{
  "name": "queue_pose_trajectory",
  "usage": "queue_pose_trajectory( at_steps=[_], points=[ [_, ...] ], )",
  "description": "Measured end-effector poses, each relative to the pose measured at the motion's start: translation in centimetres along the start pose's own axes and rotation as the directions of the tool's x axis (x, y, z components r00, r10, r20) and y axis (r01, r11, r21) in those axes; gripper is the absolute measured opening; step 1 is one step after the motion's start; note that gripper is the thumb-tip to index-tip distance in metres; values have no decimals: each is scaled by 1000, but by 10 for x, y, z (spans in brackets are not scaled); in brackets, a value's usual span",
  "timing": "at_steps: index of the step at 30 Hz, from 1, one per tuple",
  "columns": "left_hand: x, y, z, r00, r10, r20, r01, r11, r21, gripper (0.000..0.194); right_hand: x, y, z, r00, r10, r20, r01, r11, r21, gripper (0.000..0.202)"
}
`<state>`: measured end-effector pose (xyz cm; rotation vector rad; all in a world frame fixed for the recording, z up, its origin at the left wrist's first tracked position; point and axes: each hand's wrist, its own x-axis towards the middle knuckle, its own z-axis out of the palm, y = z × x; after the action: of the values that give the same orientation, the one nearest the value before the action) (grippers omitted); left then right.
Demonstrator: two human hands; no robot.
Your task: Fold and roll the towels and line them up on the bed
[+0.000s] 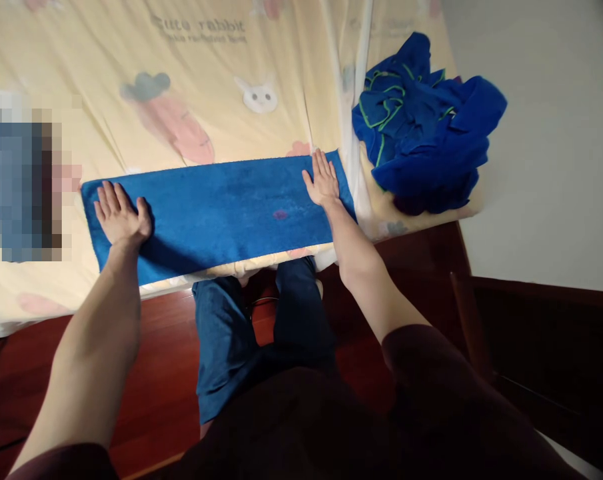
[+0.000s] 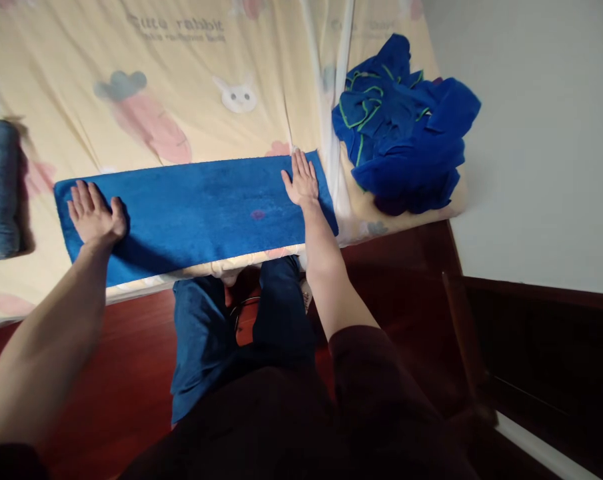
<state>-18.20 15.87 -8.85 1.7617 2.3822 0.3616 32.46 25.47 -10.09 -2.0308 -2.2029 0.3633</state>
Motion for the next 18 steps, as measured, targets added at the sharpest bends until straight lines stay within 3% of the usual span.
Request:
queue_pose_trajectory(
  at_steps=[10, 15, 18],
  points=[
    [11, -25, -10, 1000, 29, 8, -29, 999, -23, 76, 4, 55, -6, 999, 45, 21, -42, 993, -112, 68],
    [28, -33, -16, 997, -3, 71, 4, 1000, -4, 73, 10, 54, -9, 999, 47, 26, -44, 991, -125, 67],
    [18, -29, -22, 996, 40, 79, -40, 999, -2, 71, -3, 45, -15, 999, 24, 46, -18, 991, -132, 69]
  ],
)
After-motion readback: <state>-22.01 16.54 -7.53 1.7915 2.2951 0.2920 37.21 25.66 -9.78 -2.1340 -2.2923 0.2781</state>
